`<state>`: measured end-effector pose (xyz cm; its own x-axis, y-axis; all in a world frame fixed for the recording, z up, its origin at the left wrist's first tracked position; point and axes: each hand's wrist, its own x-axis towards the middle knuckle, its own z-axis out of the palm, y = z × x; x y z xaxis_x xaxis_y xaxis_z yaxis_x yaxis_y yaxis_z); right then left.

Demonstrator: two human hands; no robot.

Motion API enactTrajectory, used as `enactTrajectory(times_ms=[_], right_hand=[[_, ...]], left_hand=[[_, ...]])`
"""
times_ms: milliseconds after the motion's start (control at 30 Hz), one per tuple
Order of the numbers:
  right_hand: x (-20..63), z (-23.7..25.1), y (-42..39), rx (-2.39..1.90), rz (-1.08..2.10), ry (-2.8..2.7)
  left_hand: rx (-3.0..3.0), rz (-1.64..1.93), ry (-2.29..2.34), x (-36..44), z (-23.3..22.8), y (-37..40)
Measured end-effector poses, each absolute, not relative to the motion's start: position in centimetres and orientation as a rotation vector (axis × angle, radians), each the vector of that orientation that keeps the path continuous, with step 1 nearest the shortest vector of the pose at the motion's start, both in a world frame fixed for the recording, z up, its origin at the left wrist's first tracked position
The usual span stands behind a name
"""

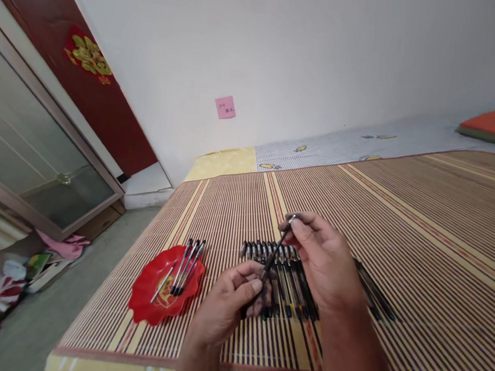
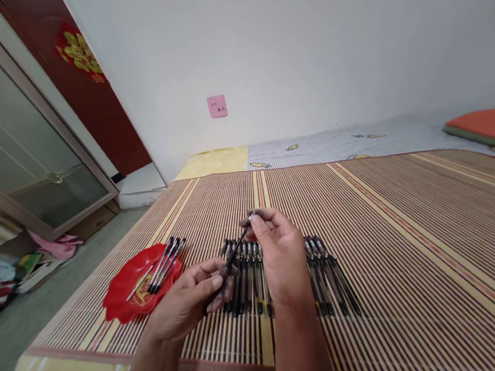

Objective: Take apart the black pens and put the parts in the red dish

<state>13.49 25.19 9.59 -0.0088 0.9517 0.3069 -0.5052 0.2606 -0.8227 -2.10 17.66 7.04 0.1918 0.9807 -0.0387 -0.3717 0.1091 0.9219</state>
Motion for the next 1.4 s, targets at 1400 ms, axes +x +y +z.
enactTrajectory(times_ms=[1400], right_hand=[[10.5,9.9,23.6,-0.591,1.522,-1.332]], left_hand=[[0.909,1.683,1.126,0.3,7.9,17.2]])
